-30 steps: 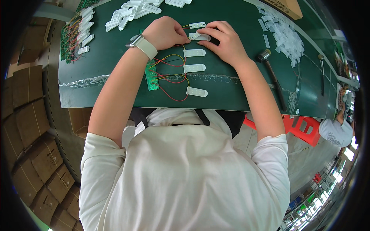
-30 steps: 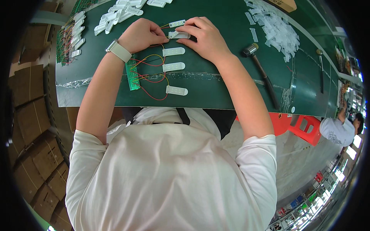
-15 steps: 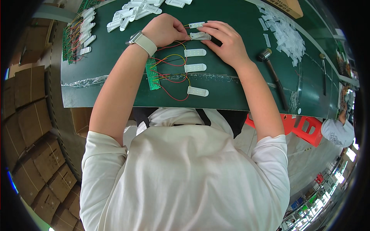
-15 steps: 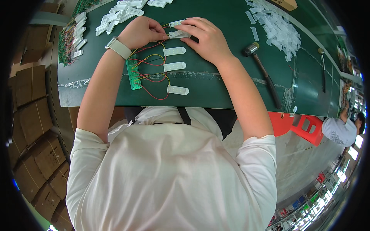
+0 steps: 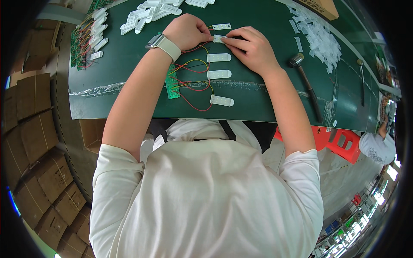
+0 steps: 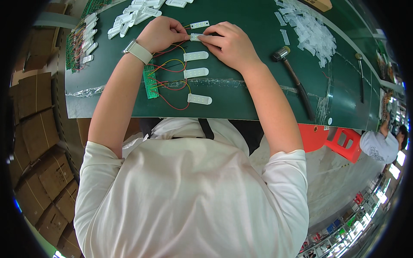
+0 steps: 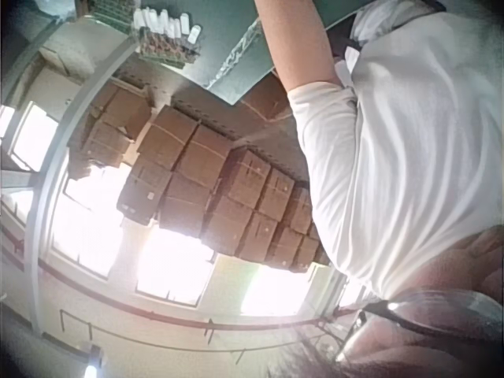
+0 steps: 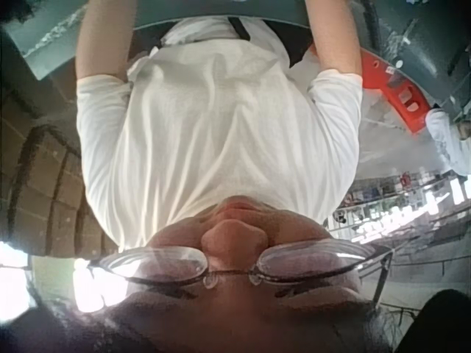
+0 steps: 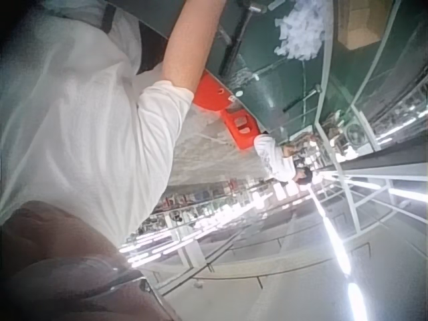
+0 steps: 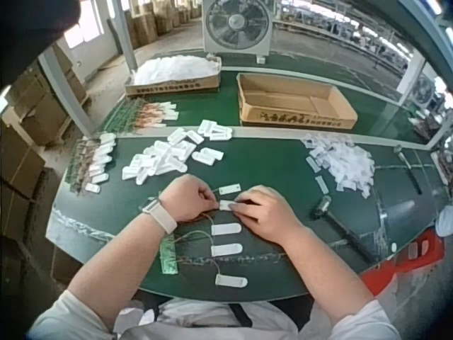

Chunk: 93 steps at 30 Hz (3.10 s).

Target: The person assembles LED light modules by attaching plastic covers onto the circuit boards by hand and securing them with a small hammer.

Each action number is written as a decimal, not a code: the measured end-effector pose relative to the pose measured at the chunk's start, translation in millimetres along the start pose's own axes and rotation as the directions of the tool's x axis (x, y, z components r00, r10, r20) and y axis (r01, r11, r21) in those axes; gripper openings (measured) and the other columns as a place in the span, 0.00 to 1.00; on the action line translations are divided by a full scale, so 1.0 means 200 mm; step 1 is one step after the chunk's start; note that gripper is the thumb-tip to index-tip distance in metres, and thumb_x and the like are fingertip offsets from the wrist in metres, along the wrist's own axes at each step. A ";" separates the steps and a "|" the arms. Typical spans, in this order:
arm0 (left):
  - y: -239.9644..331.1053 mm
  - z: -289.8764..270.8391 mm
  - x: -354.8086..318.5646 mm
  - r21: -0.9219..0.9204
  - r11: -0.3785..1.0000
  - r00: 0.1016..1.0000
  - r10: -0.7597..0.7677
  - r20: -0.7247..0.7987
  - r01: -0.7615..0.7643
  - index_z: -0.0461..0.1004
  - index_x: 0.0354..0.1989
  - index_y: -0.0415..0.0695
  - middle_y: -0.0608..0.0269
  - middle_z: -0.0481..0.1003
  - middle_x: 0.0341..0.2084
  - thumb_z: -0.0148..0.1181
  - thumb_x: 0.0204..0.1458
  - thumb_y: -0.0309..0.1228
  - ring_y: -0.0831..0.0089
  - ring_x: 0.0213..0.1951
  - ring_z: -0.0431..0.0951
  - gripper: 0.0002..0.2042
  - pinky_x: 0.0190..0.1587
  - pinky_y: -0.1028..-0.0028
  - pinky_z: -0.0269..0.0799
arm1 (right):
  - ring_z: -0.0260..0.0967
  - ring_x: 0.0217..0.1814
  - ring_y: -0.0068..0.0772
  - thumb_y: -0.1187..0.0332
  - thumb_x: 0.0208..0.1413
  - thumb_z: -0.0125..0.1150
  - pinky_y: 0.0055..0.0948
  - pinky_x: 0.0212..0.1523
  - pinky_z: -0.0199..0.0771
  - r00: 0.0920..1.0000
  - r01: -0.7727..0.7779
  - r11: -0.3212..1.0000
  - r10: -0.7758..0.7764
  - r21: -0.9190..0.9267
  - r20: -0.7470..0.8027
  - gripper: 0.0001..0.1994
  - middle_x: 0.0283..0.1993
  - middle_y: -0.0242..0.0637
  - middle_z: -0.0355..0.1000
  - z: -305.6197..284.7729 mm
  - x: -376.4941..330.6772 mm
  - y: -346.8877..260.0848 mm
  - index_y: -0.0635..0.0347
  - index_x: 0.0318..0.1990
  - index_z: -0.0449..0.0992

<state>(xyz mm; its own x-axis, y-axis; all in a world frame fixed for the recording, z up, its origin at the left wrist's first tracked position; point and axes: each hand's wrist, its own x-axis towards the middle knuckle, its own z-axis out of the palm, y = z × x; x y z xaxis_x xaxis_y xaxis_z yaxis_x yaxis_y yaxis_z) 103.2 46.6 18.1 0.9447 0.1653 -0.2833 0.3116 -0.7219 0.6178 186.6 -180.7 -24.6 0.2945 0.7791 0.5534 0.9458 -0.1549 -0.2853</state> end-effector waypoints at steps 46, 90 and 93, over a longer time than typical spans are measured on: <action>-0.12 0.07 -0.17 0.227 0.879 0.840 0.470 -0.272 -0.419 0.86 0.47 0.50 0.64 0.84 0.44 0.73 0.51 0.34 0.61 0.52 0.80 0.15 0.58 0.63 0.76 | 0.74 0.52 0.28 0.69 0.47 0.71 0.33 0.49 0.78 0.959 0.266 0.961 -0.255 -0.072 0.127 0.14 0.46 0.21 0.77 -0.03 0.09 0.05 0.43 0.44 0.87; -0.09 0.14 -0.16 0.401 0.862 0.779 0.472 -0.412 -0.310 0.87 0.45 0.49 0.67 0.81 0.40 0.80 0.38 0.39 0.62 0.49 0.77 0.22 0.54 0.63 0.75 | 0.72 0.51 0.31 0.69 0.50 0.72 0.36 0.52 0.77 0.987 0.125 0.991 -0.130 0.055 0.095 0.15 0.46 0.24 0.74 0.02 0.06 0.07 0.38 0.46 0.88; -0.09 0.15 -0.15 0.399 0.859 0.781 0.479 -0.402 -0.321 0.87 0.44 0.48 0.67 0.81 0.40 0.80 0.39 0.39 0.63 0.49 0.77 0.21 0.54 0.64 0.76 | 0.72 0.51 0.31 0.70 0.49 0.72 0.35 0.52 0.77 0.988 0.126 0.990 -0.132 0.065 0.083 0.16 0.46 0.24 0.74 0.02 0.06 0.08 0.38 0.46 0.88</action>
<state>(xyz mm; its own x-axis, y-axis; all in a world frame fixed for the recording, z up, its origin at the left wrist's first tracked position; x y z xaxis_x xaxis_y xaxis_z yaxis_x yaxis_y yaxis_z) 66.5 35.1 -7.1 0.9278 0.0536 0.3693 -0.0767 -0.9410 0.3295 203.9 -171.8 -26.1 0.1551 0.8404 0.5192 0.9646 -0.0153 -0.2634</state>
